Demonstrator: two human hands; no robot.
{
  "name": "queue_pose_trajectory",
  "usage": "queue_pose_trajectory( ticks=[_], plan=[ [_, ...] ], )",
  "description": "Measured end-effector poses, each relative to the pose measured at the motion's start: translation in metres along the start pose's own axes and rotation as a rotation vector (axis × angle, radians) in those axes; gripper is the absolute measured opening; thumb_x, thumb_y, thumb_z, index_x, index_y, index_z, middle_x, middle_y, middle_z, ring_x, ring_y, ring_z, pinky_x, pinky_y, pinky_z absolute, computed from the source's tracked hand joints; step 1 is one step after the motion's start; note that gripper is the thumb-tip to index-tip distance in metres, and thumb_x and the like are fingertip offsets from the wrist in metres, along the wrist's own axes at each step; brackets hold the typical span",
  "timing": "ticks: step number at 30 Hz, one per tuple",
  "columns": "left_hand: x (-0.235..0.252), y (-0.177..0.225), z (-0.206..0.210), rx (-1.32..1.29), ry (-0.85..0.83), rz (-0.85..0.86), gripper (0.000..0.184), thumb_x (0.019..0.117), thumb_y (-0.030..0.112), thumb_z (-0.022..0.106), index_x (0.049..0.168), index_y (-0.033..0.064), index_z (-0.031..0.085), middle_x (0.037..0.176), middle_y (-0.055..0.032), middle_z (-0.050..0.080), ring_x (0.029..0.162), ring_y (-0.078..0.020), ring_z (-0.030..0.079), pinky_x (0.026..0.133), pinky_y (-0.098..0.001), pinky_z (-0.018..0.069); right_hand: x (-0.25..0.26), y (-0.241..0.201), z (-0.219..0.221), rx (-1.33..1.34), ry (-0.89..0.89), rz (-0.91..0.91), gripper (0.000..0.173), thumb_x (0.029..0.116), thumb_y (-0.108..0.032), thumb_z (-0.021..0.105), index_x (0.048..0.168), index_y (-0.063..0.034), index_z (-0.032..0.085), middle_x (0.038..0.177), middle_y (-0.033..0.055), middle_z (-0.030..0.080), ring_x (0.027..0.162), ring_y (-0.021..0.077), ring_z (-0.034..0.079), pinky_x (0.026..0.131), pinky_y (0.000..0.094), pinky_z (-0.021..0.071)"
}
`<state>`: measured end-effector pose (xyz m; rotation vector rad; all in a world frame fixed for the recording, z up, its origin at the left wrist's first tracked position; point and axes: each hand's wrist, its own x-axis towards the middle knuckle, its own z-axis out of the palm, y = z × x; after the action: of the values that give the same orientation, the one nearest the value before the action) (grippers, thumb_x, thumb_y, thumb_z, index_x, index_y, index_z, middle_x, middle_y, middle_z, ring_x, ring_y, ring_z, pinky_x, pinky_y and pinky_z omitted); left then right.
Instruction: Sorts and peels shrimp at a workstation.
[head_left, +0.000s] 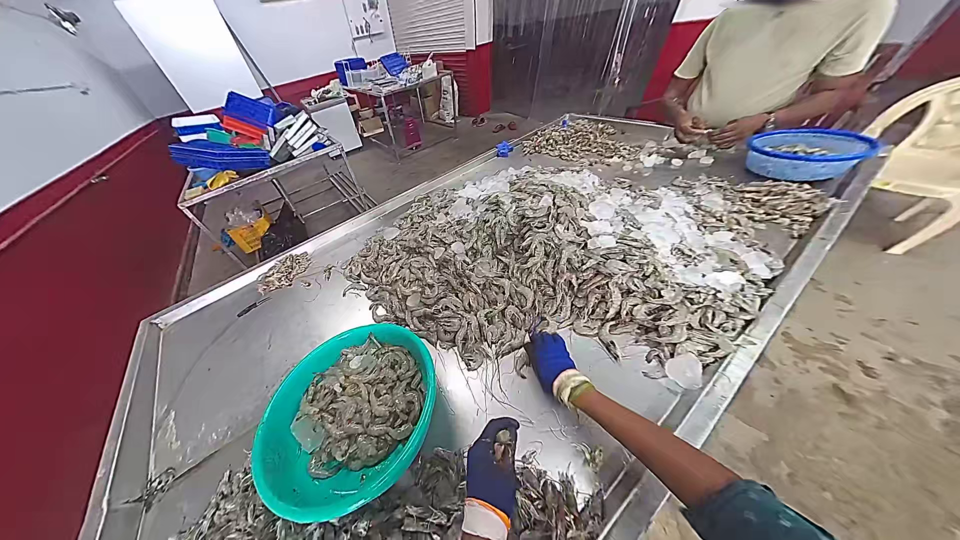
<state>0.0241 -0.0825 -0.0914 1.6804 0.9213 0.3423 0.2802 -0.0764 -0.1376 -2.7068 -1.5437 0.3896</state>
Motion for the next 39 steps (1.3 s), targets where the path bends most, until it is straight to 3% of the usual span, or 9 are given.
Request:
queue_pose_trajectory(
  ticks=[2, 5, 7, 15, 21, 26, 30, 33, 39],
  plan=[
    [0.003, -0.009, 0.004, 0.018, 0.043, 0.028, 0.036, 0.0972, 0.001, 0.056, 0.131, 0.0075, 0.067, 0.1, -0.012, 0.073, 0.083, -0.021, 0.07, 0.08, -0.0421, 0.0585, -0.04, -0.018, 0.01, 0.027, -0.063, -0.002, 0.034, 0.097, -0.002, 0.058, 0.13, 0.0026, 0.064, 0.134, 0.0302, 0.06, 0.131, 0.0498, 0.052, 0.116, 0.0654, 0.0336],
    [0.008, 0.003, 0.004, 0.238, -0.119, -0.03, 0.049, 0.1047, 0.008, 0.052, 0.153, 0.0149, 0.049, 0.145, -0.0109, 0.06, 0.13, -0.0262, 0.061, 0.115, -0.0453, 0.0438, -0.106, -0.049, 0.004, 0.053, -0.166, -0.102, 0.033, 0.1002, -0.003, 0.055, 0.132, -0.0021, 0.064, 0.126, 0.028, 0.065, 0.121, 0.0483, 0.06, 0.105, 0.0631, 0.0449],
    [0.009, 0.007, 0.013, 0.295, -0.185, -0.053, 0.057, 0.0988, -0.001, 0.056, 0.153, 0.0113, 0.047, 0.145, -0.0142, 0.059, 0.133, -0.029, 0.058, 0.116, -0.047, 0.0417, -0.137, -0.064, -0.003, 0.052, -0.157, -0.134, 0.031, 0.101, -0.001, 0.053, 0.129, 0.0015, 0.064, 0.125, 0.0269, 0.064, 0.12, 0.0459, 0.06, 0.104, 0.0586, 0.0459],
    [0.004, 0.022, 0.019, 0.283, -0.274, -0.173, 0.031, 0.1023, 0.008, 0.055, 0.133, 0.0045, 0.062, 0.111, -0.0213, 0.07, 0.097, -0.0334, 0.07, 0.09, -0.0525, 0.056, -0.128, -0.04, -0.024, 0.023, -0.165, -0.025, 0.018, 0.0941, -0.004, 0.06, 0.107, 0.0024, 0.071, 0.117, 0.0254, 0.068, 0.118, 0.0444, 0.062, 0.101, 0.0608, 0.0464],
    [0.0, 0.009, 0.004, -0.138, -0.187, -0.131, 0.029, 0.1005, 0.008, 0.062, 0.126, -0.0045, 0.056, 0.092, -0.0146, 0.063, 0.071, -0.0175, 0.062, 0.066, -0.0364, 0.0576, 0.002, 0.042, -0.041, 0.245, 0.019, 0.519, 0.065, 0.0935, -0.052, 0.068, 0.129, 0.0021, 0.066, 0.15, 0.0308, 0.049, 0.142, 0.0507, 0.042, 0.113, 0.0686, 0.033],
    [0.001, -0.004, 0.003, -0.157, 0.056, 0.004, 0.019, 0.0966, 0.003, 0.059, 0.112, -0.0037, 0.066, 0.075, -0.0087, 0.062, 0.053, -0.0122, 0.055, 0.052, -0.0318, 0.0524, 0.027, -0.009, -0.004, 0.329, 0.08, 0.546, 0.05, 0.0936, -0.015, 0.066, 0.138, 0.0075, 0.057, 0.146, 0.0325, 0.05, 0.138, 0.0498, 0.046, 0.112, 0.0616, 0.0403],
    [0.004, -0.008, -0.004, -0.044, 0.116, 0.008, 0.033, 0.0971, 0.003, 0.061, 0.13, 0.0053, 0.068, 0.111, -0.0114, 0.075, 0.092, -0.0216, 0.074, 0.082, -0.0418, 0.0616, -0.054, -0.06, -0.001, 0.135, -0.176, 0.148, 0.03, 0.0996, -0.006, 0.057, 0.127, 0.0018, 0.066, 0.135, 0.0282, 0.06, 0.128, 0.0484, 0.055, 0.105, 0.0633, 0.0455],
    [0.01, 0.002, 0.0, 0.242, -0.008, -0.018, 0.047, 0.1005, 0.008, 0.061, 0.147, 0.0131, 0.057, 0.136, -0.013, 0.067, 0.121, -0.0287, 0.067, 0.109, -0.048, 0.0487, -0.114, -0.078, -0.013, 0.079, -0.225, -0.015, 0.027, 0.1025, -0.014, 0.057, 0.122, 0.0002, 0.067, 0.13, 0.0251, 0.063, 0.123, 0.046, 0.059, 0.098, 0.0614, 0.0496],
    [0.006, 0.024, 0.022, 0.427, -0.257, -0.124, 0.039, 0.0948, 0.007, 0.063, 0.134, 0.0074, 0.062, 0.123, -0.0187, 0.07, 0.117, -0.0333, 0.067, 0.102, -0.0545, 0.0513, -0.153, -0.07, -0.024, 0.057, -0.157, -0.019, 0.025, 0.0953, -0.012, 0.064, 0.115, 0.0038, 0.067, 0.12, 0.0241, 0.066, 0.119, 0.0428, 0.06, 0.105, 0.0586, 0.0412]
  ],
)
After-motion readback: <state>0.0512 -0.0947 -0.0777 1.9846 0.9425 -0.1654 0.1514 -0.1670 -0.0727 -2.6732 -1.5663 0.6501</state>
